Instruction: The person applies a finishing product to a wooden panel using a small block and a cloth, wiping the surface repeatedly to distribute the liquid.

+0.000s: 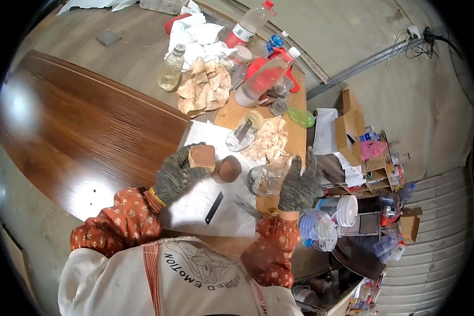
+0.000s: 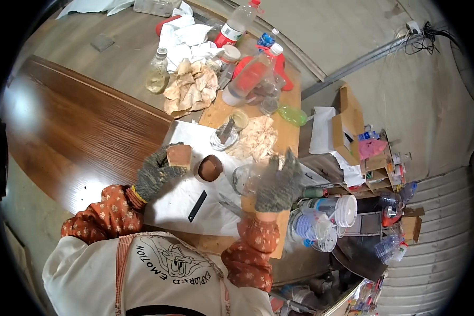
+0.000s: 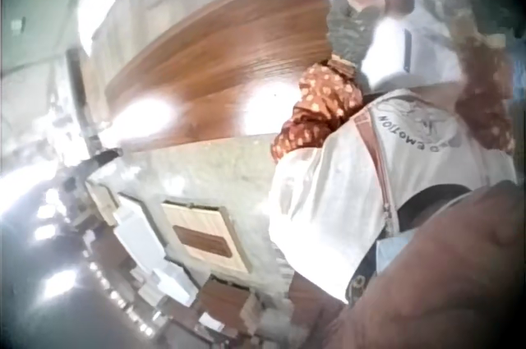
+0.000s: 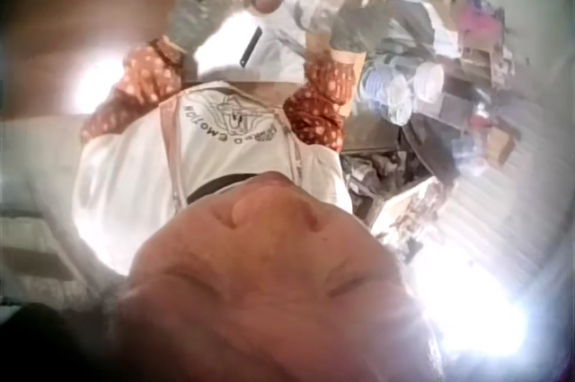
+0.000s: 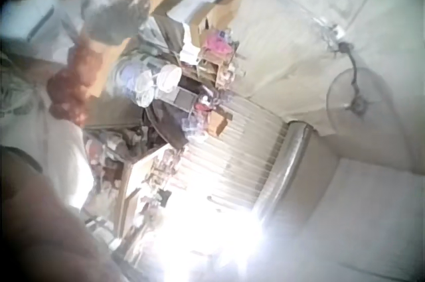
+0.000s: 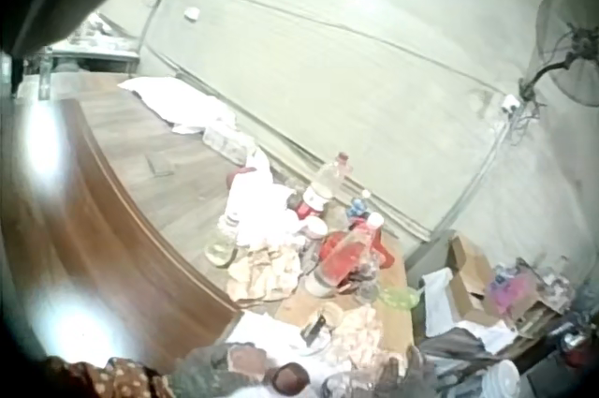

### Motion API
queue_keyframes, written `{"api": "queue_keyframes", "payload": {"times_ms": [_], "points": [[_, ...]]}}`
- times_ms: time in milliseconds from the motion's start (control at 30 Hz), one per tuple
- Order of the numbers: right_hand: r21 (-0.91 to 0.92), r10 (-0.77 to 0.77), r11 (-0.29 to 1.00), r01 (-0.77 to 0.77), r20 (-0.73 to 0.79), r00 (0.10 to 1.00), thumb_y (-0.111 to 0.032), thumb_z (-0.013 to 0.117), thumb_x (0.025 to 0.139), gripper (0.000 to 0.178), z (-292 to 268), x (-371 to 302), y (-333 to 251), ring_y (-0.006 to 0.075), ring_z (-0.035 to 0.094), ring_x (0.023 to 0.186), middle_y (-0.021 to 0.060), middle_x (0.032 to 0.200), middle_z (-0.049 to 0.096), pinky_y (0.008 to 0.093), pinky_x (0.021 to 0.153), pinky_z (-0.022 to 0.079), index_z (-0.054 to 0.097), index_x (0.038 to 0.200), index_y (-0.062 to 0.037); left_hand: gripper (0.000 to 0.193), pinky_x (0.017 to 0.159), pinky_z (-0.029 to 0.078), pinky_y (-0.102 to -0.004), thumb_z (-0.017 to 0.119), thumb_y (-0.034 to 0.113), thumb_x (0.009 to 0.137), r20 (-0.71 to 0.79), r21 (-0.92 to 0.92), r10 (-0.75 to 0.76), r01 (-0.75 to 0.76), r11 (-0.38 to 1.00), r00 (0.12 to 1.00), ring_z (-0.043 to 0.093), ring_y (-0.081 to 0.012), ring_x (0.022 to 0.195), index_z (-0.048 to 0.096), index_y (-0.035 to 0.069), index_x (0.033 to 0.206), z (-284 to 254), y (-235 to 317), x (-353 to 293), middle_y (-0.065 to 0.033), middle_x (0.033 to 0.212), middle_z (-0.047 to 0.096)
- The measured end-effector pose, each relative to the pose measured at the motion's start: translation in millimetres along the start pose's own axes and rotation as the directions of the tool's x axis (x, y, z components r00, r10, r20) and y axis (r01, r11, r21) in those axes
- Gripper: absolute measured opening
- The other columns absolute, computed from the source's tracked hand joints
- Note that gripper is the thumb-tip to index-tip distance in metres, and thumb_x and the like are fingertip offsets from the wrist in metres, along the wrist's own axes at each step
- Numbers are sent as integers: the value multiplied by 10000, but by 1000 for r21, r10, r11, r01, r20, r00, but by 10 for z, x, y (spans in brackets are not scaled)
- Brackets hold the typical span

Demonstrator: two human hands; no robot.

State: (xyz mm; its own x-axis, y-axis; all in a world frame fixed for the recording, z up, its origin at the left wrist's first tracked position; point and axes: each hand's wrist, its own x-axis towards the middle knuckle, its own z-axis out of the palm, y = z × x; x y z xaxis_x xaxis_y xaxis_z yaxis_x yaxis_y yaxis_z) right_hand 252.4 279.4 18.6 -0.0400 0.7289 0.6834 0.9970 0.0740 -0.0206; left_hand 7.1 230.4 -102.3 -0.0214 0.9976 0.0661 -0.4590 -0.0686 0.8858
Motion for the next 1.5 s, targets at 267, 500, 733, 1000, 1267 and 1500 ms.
{"api": "queue_keyframes", "payload": {"times_ms": [267,500,733,1000,1267,1500], "points": [[-198,90,980,-13,386,918,-369,491,892,418,207,-223,401,304,531,1091,143,1219,556,455,925,411,557,1214,-111,506,904,471,-293,734,112,776,-5,112,84,-83,990,996,574,-153,1024,524,10,1225,-14,-40,12,-89,1147,610],[189,51,980,-56,28,998,-133,573,879,259,-257,-84,112,278,595,953,142,1043,636,369,853,462,611,1108,-20,503,899,472,-290,725,117,779,-79,150,122,-109,983,989,575,-151,1032,517,1,1221,-42,-120,7,-87,1150,608],[218,-190,964,152,168,967,-136,588,868,269,-299,-13,-505,299,594,943,143,1031,628,373,829,463,607,1118,-38,502,907,499,-305,682,54,811,23,487,368,-332,808,930,576,-176,1067,473,-6,1263,-31,1,-4,-94,1202,573],[116,-334,937,329,30,942,-267,566,849,285,-129,-222,-626,293,578,963,127,975,635,409,776,472,636,1054,-81,465,882,516,-317,623,51,848,-97,36,238,-235,971,966,579,-207,1071,457,-6,1278,123,120,-40,-117,1195,571],[871,-251,445,-210,346,904,-94,643,807,574,-147,-1042,-758,329,535,1091,210,1307,457,413,906,455,386,1293,72,555,900,484,-322,668,105,822,-27,-239,123,-126,963,992,562,-206,1070,383,-13,1284,378,256,-585,-125,1205,535],[867,-519,426,256,2,855,-72,601,791,264,-35,-1197,-1060,318,595,872,198,1002,605,360,762,479,560,1018,56,618,985,394,-330,664,172,823,-116,-186,2,-24,982,993,479,-184,1177,392,-1,1350,390,499,-1136,-102,1309,499]]}}
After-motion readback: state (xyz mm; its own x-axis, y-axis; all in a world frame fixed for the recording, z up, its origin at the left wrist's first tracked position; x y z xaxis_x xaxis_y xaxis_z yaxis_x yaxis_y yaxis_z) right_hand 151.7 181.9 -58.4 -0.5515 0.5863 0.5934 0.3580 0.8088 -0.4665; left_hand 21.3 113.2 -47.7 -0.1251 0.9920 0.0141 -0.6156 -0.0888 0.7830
